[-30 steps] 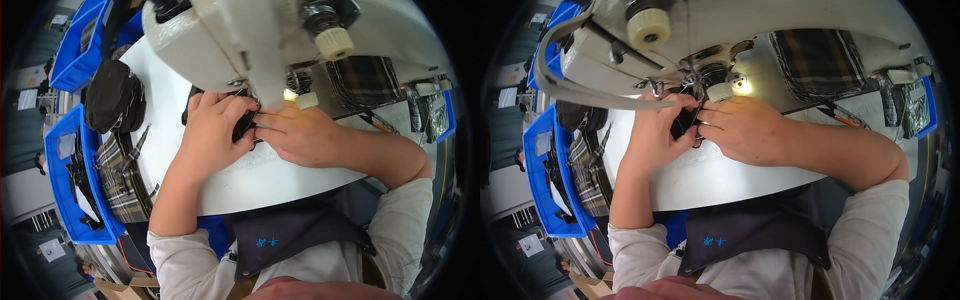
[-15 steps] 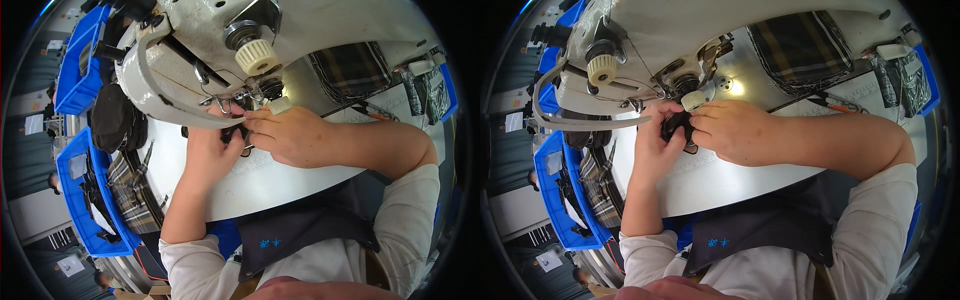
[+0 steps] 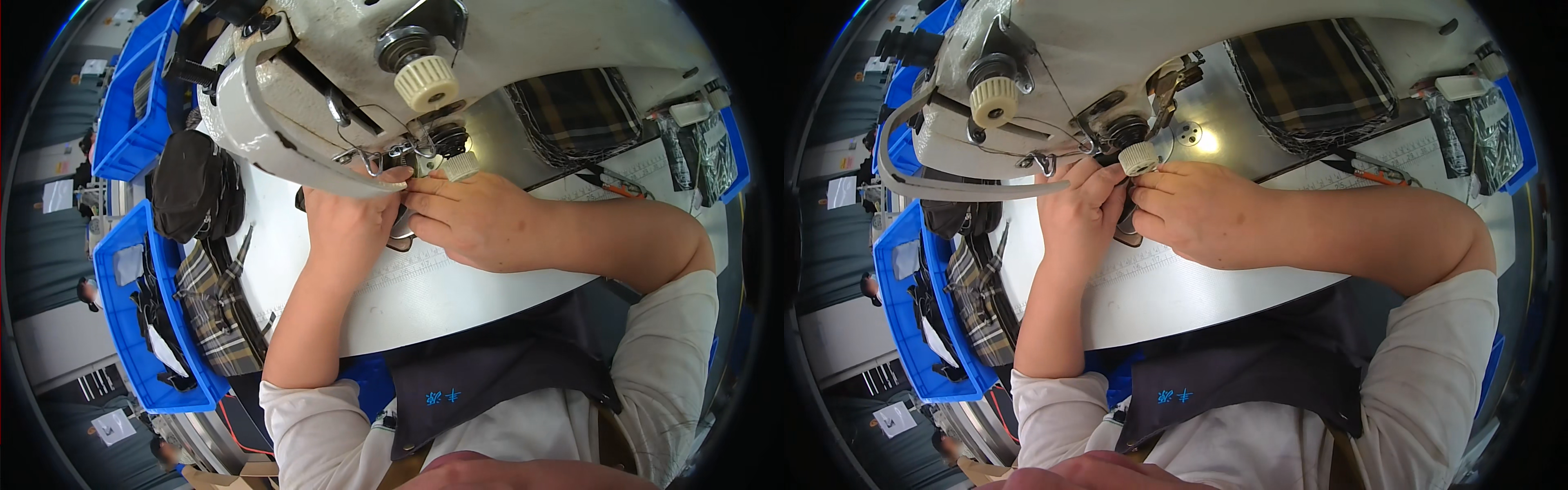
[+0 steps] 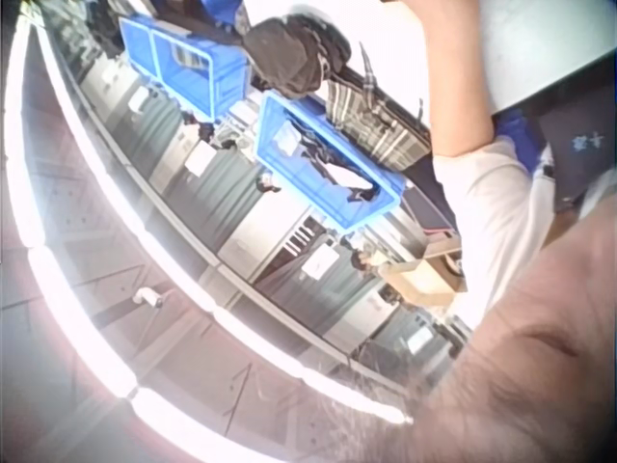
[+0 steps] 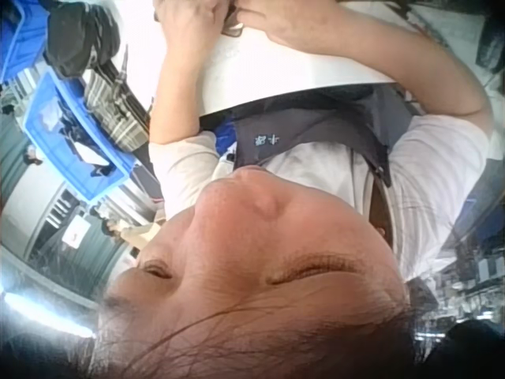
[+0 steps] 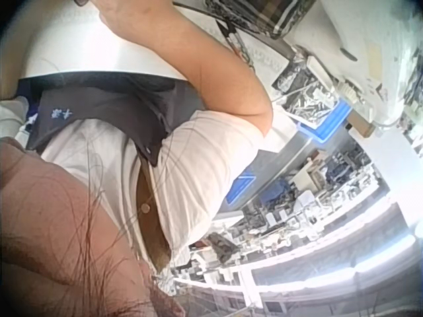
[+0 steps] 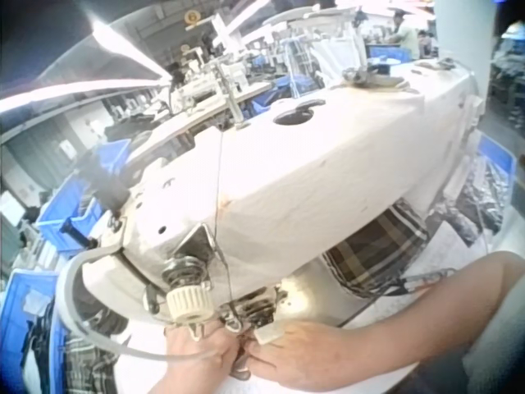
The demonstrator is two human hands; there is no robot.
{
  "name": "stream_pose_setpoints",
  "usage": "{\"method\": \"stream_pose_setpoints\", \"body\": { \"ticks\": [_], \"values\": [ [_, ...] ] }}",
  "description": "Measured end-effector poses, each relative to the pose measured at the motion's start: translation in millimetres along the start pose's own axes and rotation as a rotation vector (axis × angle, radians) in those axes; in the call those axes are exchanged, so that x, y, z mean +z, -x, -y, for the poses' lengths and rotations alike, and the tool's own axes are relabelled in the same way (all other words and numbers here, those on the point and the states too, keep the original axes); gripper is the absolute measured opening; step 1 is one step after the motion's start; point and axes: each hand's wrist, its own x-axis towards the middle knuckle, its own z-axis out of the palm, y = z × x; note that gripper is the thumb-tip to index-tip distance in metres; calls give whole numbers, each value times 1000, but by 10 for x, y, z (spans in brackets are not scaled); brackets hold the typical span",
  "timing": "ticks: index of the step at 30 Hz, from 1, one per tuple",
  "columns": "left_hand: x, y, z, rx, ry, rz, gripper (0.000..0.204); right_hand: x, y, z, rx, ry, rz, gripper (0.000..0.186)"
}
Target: The person sews a zipper onto a small black fabric pouch using a sewing machine. They guide the pouch under the needle, stitch along the zipper edge, and then place the finished pouch into a blue bin. The person then picks up a plaid pouch and repeats the sewing process.
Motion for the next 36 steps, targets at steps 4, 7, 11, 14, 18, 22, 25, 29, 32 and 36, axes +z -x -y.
{"method": "stream_pose_setpoints", "body": {
  "ticks": [4, 7, 11, 14, 18, 22, 25, 29, 32, 36],
  "values": [
    [-15, 9, 30, -21, 38, 67, 17, -40, -17, 10, 5, -9, 22, 18],
    [-54, 5, 35, -20, 187, 59, 20, -37, -17, 3, -17, 14, 5, 16],
    [-38, 25, -128, -180, 264, 115, 20, -129, 17, -28, 1, 17, 90, 15],
    [-29, 53, -220, -197, 215, 112, 19, -170, 6, -31, 13, 13, 174, 15],
    [-38, 60, -190, -193, 266, 115, 19, -60, 31, 29, -109, 196, 30, 17],
    [-28, 67, -197, -180, 299, 93, 20, -67, 37, 86, -135, 186, 52, 19],
    [4, 80, -175, -146, 271, 76, 20, -83, 27, 101, -129, 167, 67, 19],
    [49, 105, -134, -92, 198, 70, 20, -104, 18, 99, -124, 146, 83, 18],
    [-56, 50, -178, -71, 152, 130, 21, -113, 28, 95, -114, 139, 122, 17],
    [-86, 13, -131, 66, 201, 52, 21, -124, 17, 86, -134, 154, 92, 18]
  ]
}}
